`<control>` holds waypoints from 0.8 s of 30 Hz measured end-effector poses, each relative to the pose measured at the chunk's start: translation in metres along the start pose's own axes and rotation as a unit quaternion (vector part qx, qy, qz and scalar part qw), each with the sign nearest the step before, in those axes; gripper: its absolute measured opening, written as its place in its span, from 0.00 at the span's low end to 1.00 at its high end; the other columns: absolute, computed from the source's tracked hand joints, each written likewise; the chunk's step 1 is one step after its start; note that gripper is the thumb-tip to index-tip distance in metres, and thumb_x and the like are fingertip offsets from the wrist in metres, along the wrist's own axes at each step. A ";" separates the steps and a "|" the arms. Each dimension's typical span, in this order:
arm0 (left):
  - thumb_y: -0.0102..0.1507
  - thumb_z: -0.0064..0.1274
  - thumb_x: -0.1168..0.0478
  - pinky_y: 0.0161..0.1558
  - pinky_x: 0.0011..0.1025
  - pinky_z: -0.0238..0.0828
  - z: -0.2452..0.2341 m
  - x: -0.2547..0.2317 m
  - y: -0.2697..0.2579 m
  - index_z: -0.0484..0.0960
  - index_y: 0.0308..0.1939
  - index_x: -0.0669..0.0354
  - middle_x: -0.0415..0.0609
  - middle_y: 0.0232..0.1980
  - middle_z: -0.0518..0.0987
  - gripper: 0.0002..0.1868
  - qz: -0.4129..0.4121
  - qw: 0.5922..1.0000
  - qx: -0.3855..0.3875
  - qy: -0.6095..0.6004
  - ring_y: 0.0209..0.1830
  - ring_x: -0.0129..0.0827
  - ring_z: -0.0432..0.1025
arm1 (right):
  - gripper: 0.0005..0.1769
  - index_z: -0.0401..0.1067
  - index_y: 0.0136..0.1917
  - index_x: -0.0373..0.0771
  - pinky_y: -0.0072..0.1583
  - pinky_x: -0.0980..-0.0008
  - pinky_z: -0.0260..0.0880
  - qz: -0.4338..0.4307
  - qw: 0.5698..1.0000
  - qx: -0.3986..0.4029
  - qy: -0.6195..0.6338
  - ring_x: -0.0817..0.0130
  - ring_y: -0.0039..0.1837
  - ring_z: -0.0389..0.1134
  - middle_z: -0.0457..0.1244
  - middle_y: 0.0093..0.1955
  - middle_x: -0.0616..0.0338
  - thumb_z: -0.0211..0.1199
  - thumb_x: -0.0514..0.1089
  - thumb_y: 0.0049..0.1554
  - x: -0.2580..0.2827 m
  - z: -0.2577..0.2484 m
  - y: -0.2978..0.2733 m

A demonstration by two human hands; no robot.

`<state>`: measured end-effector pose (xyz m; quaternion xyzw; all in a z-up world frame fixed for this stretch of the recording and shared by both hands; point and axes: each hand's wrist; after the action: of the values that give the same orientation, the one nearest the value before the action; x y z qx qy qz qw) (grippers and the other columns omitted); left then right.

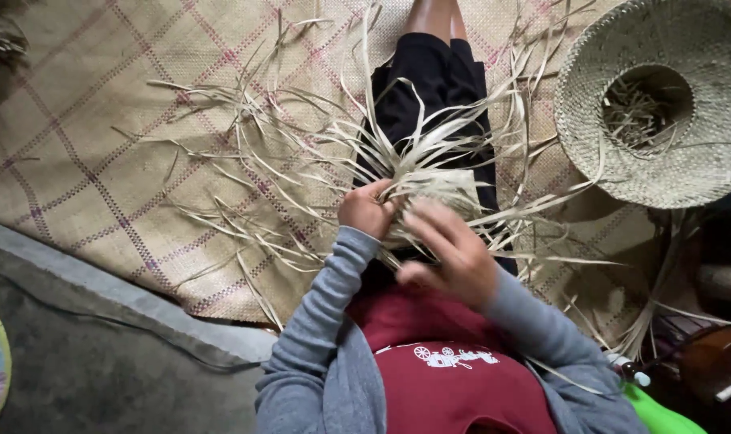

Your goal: Weaving the brim of a hat using dried plant fibers while sitting on a mat.

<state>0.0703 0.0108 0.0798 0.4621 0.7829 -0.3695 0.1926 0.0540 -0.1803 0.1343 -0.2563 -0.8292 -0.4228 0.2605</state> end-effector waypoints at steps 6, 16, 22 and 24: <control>0.53 0.64 0.44 0.56 0.45 0.77 0.021 0.023 0.017 0.89 0.44 0.34 0.45 0.38 0.87 0.15 -0.008 0.995 0.014 -0.101 0.50 0.48 0.81 | 0.70 0.64 0.75 0.30 0.64 0.47 0.69 0.040 0.936 0.091 -0.338 0.38 0.68 0.63 0.58 0.71 0.32 0.57 0.87 0.38 -0.024 0.037 -0.014; 0.55 0.64 0.55 0.53 0.47 0.78 0.017 0.006 0.014 0.88 0.46 0.47 0.52 0.39 0.87 0.16 0.068 0.982 -0.030 -0.173 0.49 0.50 0.81 | 0.69 0.52 0.82 0.37 0.37 0.55 0.76 0.190 0.889 0.198 -0.366 0.56 0.40 0.73 0.60 0.56 0.51 0.68 0.77 0.40 -0.031 0.046 -0.042; 0.59 0.61 0.60 0.32 0.40 0.78 0.001 0.040 0.081 0.86 0.37 0.56 0.57 0.28 0.83 0.05 0.180 0.942 -0.144 -0.245 0.28 0.47 0.81 | 0.61 0.56 0.83 0.41 0.32 0.69 0.70 0.088 0.880 0.139 -0.445 0.68 0.33 0.68 0.58 0.44 0.63 0.60 0.80 0.49 -0.028 0.042 -0.033; 0.61 0.62 0.58 0.30 0.39 0.78 -0.017 0.040 0.099 0.86 0.35 0.59 0.58 0.28 0.83 0.08 0.181 0.938 -0.169 -0.244 0.27 0.47 0.80 | 0.63 0.57 0.83 0.40 0.32 0.67 0.71 0.088 0.895 0.131 -0.417 0.66 0.33 0.68 0.58 0.43 0.61 0.59 0.81 0.48 -0.028 0.043 -0.033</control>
<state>0.1367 0.0769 0.0257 0.4525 0.6657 -0.2921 0.5165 0.0439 -0.1675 0.0756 -0.4446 -0.8837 -0.1403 -0.0417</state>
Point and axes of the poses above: each hand's wrist, its own y-axis towards the middle knuckle, its own z-axis out of the palm, x = y × z
